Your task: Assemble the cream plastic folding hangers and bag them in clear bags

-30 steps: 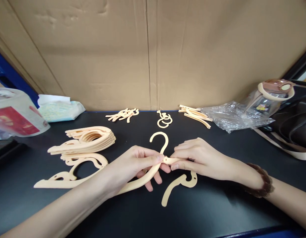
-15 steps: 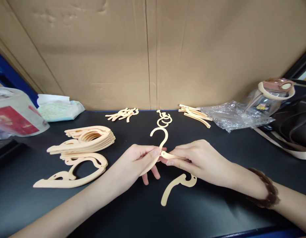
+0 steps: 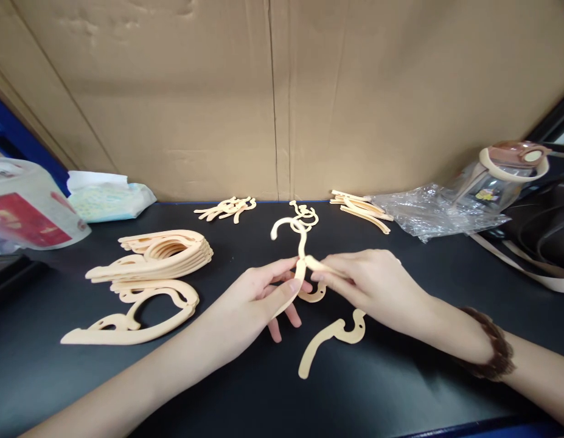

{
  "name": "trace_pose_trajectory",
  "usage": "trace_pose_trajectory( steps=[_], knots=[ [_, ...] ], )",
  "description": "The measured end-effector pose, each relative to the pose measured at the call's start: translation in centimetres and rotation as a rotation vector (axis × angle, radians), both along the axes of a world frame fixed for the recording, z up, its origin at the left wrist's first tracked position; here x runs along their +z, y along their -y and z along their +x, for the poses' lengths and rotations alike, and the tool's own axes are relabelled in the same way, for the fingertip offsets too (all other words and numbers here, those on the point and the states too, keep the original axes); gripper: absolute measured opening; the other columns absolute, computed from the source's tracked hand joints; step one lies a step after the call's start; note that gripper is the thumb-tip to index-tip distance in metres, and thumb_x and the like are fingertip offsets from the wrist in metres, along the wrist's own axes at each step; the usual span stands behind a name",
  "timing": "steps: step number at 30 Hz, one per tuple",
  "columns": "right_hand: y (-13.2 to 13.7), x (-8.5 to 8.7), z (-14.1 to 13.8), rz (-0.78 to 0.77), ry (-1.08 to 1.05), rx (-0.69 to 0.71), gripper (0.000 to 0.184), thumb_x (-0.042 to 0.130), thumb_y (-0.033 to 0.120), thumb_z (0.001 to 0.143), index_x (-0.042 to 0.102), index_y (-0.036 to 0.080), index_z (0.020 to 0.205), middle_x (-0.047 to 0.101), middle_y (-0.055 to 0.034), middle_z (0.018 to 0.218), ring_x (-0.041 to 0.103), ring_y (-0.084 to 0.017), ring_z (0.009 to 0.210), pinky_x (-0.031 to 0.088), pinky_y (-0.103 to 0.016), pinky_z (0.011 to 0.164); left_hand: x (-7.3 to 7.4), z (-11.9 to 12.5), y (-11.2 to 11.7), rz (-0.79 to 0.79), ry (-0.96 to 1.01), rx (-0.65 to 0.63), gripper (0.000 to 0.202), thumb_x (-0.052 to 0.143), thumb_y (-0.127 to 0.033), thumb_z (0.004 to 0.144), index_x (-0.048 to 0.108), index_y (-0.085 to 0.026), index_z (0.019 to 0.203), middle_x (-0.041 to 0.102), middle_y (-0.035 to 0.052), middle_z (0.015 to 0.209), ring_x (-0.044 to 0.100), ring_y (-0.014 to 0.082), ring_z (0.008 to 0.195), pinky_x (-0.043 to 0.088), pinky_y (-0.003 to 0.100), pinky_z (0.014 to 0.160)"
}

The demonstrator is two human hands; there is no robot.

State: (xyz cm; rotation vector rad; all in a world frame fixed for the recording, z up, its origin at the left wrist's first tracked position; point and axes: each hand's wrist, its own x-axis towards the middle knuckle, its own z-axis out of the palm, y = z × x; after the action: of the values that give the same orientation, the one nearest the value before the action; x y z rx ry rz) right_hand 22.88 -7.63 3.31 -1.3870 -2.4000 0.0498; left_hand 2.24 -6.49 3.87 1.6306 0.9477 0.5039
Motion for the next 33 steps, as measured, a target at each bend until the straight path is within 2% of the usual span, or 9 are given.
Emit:
trace_pose_trajectory(
  steps=[3, 6, 8, 12, 17, 20, 22, 27, 33],
  knots=[
    [-0.8, 0.1, 0.6, 0.052, 0.045, -0.227, 0.037, 0.040, 0.042, 0.097, 0.058, 0.020, 0.073, 0.060, 0.0025, 0.060, 0.054, -0.013, 0.054, 0.028, -0.024, 0.051, -0.4, -0.7, -0.3, 0.087, -0.072, 0.067, 0.047, 0.052, -0.041, 0.089, 0.051, -0.023, 0.133, 0.070, 0.0046, 0.104, 0.066, 0.0154, 0.075, 0.053, 0.023, 0.059],
    [-1.4, 0.1, 1.2, 0.053, 0.051, -0.386, 0.026, 0.043, 0.043, 0.095, 0.056, 0.021, 0.097, 0.060, 0.0027, 0.060, 0.058, -0.017, 0.055, 0.030, -0.025, 0.051, -0.6, -1.4, -1.0, 0.352, -0.193, 0.091, 0.033, 0.053, -0.040, 0.090, 0.061, -0.027, 0.120, 0.071, -0.0002, 0.106, 0.067, 0.0179, 0.091, 0.052, 0.027, 0.078],
    [-1.7, 0.1, 1.4, 0.062, 0.029, -0.439, 0.028, 0.046, 0.042, 0.093, 0.050, 0.019, 0.108, 0.060, 0.0028, 0.060, 0.059, -0.018, 0.056, 0.033, -0.025, 0.051, -0.7, -1.7, -1.4, 0.528, -0.290, 0.100, 0.026, 0.049, -0.038, 0.092, 0.064, -0.028, 0.111, 0.070, -0.0029, 0.107, 0.065, 0.0180, 0.096, 0.049, 0.028, 0.084],
    [-2.0, -0.3, 1.5, 0.125, 0.047, -0.402, 0.024, 0.052, 0.036, 0.090, 0.050, 0.018, 0.106, 0.064, -0.0006, 0.075, 0.061, -0.018, 0.061, 0.036, -0.025, 0.051, -1.0, -1.9, -1.9, 0.681, -0.411, 0.105, 0.025, 0.043, -0.038, 0.096, 0.063, -0.030, 0.108, 0.069, -0.0044, 0.108, 0.063, 0.0174, 0.100, 0.046, 0.029, 0.088],
    [-1.7, -1.0, 1.2, 0.227, 0.171, -0.293, 0.012, 0.051, 0.029, 0.091, 0.054, 0.019, 0.098, 0.065, -0.0018, 0.084, 0.063, -0.018, 0.073, 0.035, -0.025, 0.051, -1.4, -1.9, -1.9, 0.676, -0.421, 0.099, 0.024, 0.041, -0.038, 0.097, 0.062, -0.028, 0.105, 0.069, -0.0023, 0.103, 0.063, 0.0181, 0.095, 0.046, 0.029, 0.083],
    [-1.3, -1.0, 1.0, 0.239, 0.304, -0.273, 0.013, 0.048, 0.029, 0.094, 0.056, 0.018, 0.093, 0.066, -0.0028, 0.084, 0.064, -0.019, 0.073, 0.031, -0.027, 0.048, -1.5, -1.7, -1.9, 0.661, -0.408, 0.075, 0.024, 0.040, -0.038, 0.097, 0.061, -0.026, 0.104, 0.068, -0.0013, 0.101, 0.063, 0.0180, 0.092, 0.046, 0.030, 0.082],
    [-1.1, -0.8, 1.0, 0.206, 0.375, -0.283, 0.015, 0.047, 0.028, 0.094, 0.057, 0.018, 0.090, 0.065, -0.0032, 0.082, 0.064, -0.019, 0.066, 0.029, -0.028, 0.047, -1.7, -1.5, -1.9, 0.711, -0.400, 0.045, 0.024, 0.040, -0.036, 0.098, 0.061, -0.025, 0.103, 0.067, -0.0005, 0.100, 0.062, 0.0179, 0.092, 0.046, 0.030, 0.082],
    [-1.2, -0.2, 1.3, 0.102, 0.466, -0.362, 0.016, 0.045, 0.023, 0.095, 0.058, 0.017, 0.089, 0.066, -0.0052, 0.078, 0.064, -0.019, 0.061, 0.029, -0.029, 0.046, -2.3, -1.1, -1.9, 0.974, -0.451, -0.014, 0.021, 0.046, -0.026, 0.096, 0.063, -0.023, 0.107, 0.062, 0.0028, 0.102, 0.055, 0.0193, 0.093, 0.046, 0.033, 0.081],
    [-1.3, -0.2, 1.8, 0.078, 0.564, -0.441, 0.015, 0.045, 0.017, 0.094, 0.059, 0.011, 0.093, 0.066, -0.0106, 0.079, 0.065, -0.022, 0.065, 0.029, -0.030, 0.046, -2.6, -0.8, -1.7, 0.904, -0.441, -0.065, 0.024, 0.047, -0.027, 0.096, 0.058, -0.023, 0.117, 0.060, 0.0024, 0.113, 0.055, 0.0186, 0.102, 0.046, 0.033, 0.088]
  ],
)
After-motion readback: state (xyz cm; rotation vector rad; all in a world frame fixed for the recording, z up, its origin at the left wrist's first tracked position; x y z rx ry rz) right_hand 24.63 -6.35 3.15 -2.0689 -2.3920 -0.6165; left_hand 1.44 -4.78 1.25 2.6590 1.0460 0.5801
